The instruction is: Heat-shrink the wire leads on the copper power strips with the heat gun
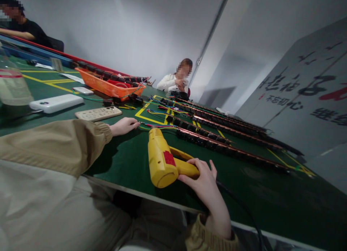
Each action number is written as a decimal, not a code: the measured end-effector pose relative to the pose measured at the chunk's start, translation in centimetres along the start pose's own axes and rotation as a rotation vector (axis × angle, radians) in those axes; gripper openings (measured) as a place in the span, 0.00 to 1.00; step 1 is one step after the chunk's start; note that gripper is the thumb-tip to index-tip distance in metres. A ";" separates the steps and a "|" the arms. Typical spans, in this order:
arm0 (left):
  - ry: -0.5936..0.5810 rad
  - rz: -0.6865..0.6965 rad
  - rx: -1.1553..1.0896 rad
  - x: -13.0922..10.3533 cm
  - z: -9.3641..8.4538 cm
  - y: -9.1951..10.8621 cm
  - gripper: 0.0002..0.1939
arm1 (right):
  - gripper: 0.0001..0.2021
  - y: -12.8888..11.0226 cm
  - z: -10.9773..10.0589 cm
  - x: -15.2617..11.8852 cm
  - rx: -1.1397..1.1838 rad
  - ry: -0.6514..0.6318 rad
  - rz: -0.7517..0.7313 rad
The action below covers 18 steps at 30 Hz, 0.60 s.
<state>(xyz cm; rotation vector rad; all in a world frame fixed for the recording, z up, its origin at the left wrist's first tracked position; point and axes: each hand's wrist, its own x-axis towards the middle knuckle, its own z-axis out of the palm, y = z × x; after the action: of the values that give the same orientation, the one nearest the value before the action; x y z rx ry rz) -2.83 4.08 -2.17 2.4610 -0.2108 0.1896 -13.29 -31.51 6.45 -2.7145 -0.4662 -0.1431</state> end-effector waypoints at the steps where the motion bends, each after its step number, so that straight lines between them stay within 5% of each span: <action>1: 0.000 0.000 0.000 0.0 0.0 -0.1 0.25 | 0.23 0.4 -0.1 -0.1 -0.014 0.016 0.001; 13: -0.012 0.063 0.029 -0.4 0.0 0.2 0.25 | 0.28 3.1 -0.5 -0.2 -0.127 0.134 0.145; 18: -0.080 0.054 0.339 -0.9 -1.7 2.7 0.22 | 0.27 3.2 -0.5 -0.4 -0.138 0.129 0.122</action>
<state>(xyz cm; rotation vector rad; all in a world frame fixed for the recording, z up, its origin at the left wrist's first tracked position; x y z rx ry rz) -4.37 3.15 0.66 2.8047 -0.3014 0.1603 -12.59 -34.57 5.69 -2.8369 -0.2621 -0.3259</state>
